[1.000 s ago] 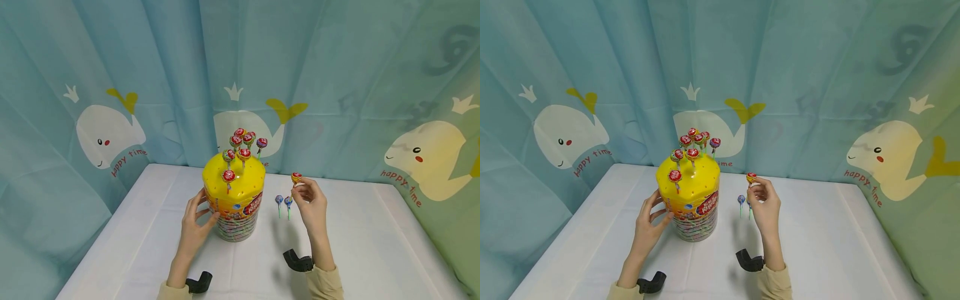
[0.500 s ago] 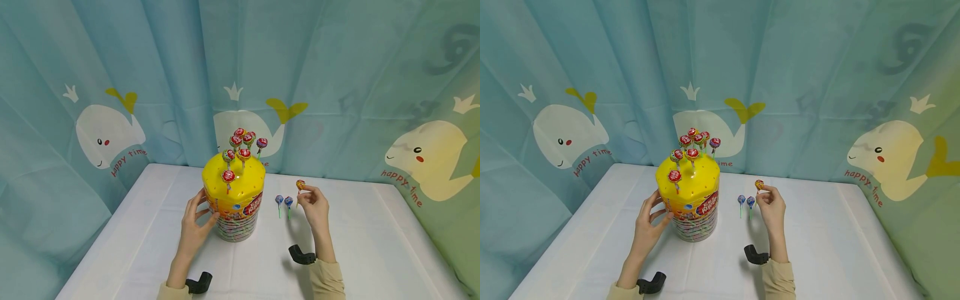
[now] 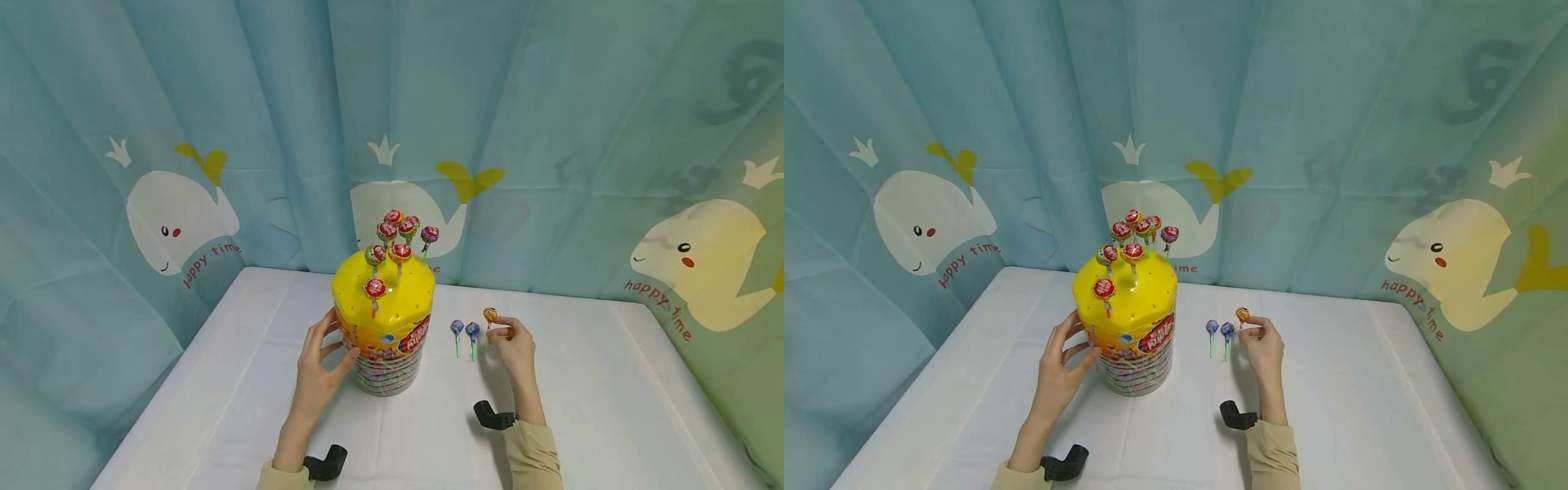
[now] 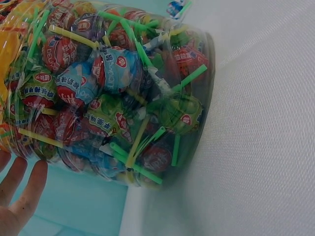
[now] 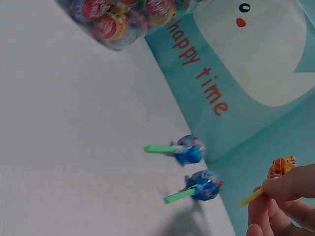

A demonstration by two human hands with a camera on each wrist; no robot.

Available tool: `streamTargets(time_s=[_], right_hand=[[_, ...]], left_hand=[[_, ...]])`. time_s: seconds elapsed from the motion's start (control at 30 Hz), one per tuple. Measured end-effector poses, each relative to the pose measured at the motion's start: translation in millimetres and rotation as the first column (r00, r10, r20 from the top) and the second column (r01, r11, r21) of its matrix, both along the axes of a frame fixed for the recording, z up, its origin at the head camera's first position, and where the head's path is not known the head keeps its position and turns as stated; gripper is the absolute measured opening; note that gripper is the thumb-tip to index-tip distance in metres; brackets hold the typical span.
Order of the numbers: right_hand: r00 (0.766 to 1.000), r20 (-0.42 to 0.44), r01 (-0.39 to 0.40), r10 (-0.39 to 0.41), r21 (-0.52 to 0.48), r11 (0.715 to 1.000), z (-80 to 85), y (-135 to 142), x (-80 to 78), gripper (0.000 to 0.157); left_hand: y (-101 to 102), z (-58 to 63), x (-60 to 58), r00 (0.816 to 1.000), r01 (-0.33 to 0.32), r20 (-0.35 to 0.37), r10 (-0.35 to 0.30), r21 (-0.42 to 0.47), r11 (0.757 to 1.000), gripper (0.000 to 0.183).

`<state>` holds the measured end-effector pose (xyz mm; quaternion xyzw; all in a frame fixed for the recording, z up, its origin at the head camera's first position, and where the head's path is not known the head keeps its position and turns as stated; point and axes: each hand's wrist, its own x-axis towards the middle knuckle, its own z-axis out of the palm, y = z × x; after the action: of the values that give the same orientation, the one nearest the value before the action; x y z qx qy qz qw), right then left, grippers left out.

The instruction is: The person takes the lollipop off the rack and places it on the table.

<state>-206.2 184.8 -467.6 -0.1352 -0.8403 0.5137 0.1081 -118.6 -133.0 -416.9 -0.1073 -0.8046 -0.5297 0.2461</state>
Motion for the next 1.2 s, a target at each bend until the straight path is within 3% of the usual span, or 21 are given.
streamTargets(time_s=[0.3,0.53,0.73,0.97,1.2], right_hand=[[0.998,0.068,0.009,-0.012,0.05,0.999,-13.0,4,-1.5,0.03],[0.995,0.092,0.032,-0.046,0.155,0.987,-15.1,5,0.0,0.033],[0.992,0.095,0.066,-0.086,0.194,0.979,-19.1,3,-0.2,0.031],[0.988,0.09,0.099,-0.122,0.226,0.969,-22.5,1,-0.7,0.029],[0.989,0.087,0.095,-0.121,0.256,0.962,-24.5,0,-0.1,0.028]], left_hand=[[-7,-29.2,-14.0,0.999,-0.01,0.035,0.009,0.023,1.0,0.079],[-9,-33.9,-15.0,1.0,0.011,0.016,-0.012,0.033,0.999,0.08],[-6,-28.3,-13.9,1.0,-0.011,0.03,0.01,0.016,1.0,0.079],[-1,-3.8,-1.7,1.0,-0.01,-0.008,0.01,-0.009,1.0,0.073],[0,-2.9,-1.1,1.0,-0.004,0.002,0.004,-0.002,1.0,0.074]])
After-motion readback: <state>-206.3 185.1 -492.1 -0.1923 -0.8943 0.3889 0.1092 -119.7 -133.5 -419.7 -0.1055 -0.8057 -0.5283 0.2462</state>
